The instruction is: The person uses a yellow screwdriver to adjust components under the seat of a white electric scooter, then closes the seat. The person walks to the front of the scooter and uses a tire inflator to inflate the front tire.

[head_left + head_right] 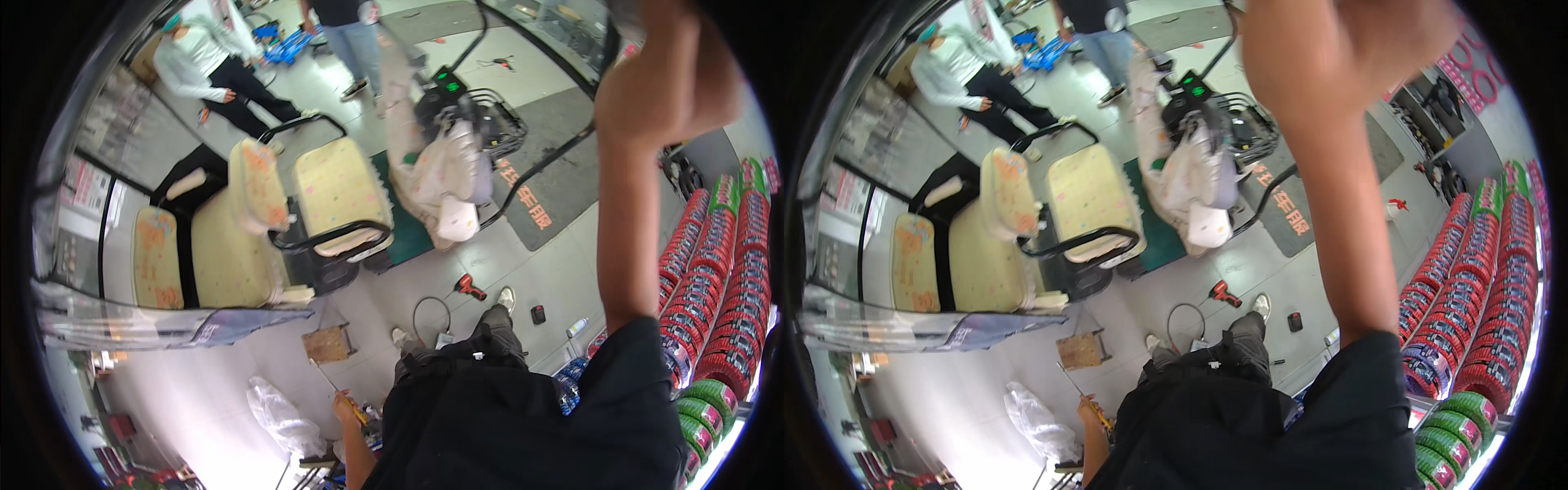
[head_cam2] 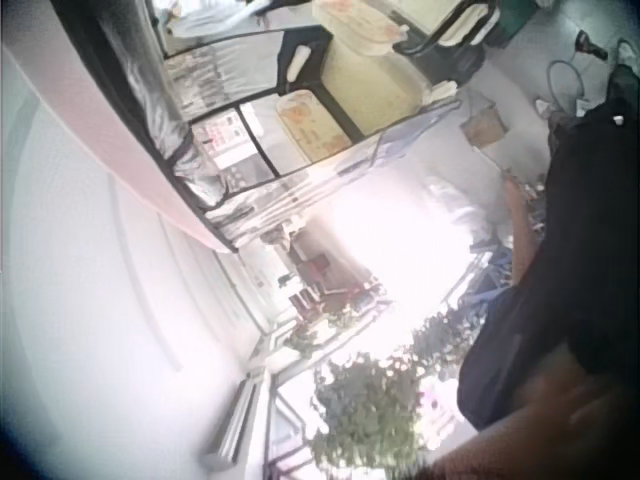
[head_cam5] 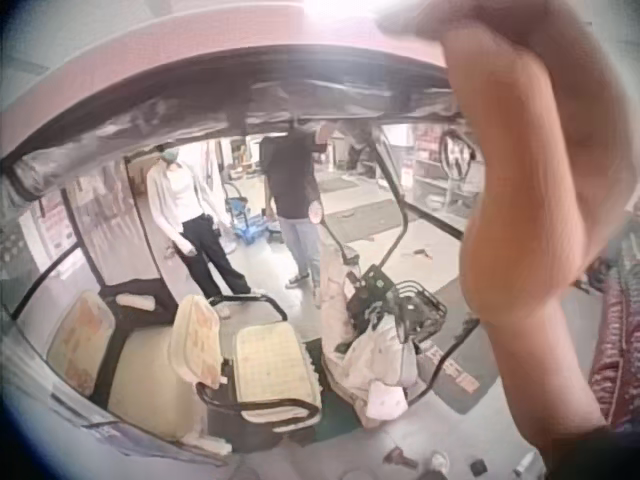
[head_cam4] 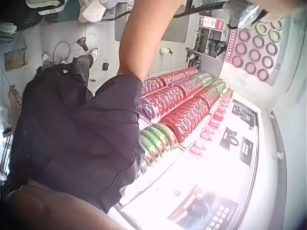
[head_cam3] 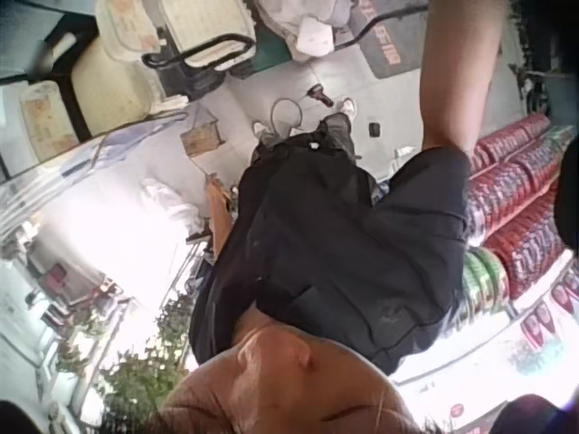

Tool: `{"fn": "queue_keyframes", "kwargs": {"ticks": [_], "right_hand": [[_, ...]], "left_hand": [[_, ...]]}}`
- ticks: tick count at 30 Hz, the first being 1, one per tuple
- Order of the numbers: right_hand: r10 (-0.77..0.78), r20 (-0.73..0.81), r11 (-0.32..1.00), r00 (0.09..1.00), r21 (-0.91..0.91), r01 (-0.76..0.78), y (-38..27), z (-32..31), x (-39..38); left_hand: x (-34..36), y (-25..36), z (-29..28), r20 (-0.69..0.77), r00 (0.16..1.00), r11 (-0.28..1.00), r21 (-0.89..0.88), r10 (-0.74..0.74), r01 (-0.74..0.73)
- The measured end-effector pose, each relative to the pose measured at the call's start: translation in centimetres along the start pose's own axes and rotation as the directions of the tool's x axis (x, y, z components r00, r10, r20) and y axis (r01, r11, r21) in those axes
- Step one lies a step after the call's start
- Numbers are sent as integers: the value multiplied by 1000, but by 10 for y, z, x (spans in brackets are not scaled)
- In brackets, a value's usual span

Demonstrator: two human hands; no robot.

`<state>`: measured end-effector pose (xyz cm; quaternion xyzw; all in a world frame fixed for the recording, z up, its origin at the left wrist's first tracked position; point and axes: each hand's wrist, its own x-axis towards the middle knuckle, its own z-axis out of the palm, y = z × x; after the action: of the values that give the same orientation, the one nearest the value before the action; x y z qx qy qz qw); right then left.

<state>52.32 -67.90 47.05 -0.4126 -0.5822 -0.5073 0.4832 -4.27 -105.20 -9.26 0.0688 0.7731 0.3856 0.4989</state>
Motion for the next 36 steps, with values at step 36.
{"fn": "queue_keyframes", "kwargs": {"ticks": [36], "right_hand": [[751, 185, -534, -634, -395, -747, 792, -571, -735]], "left_hand": [[-454, -232, 1476, 688, 539, 770, 629, -486, -108]]}}
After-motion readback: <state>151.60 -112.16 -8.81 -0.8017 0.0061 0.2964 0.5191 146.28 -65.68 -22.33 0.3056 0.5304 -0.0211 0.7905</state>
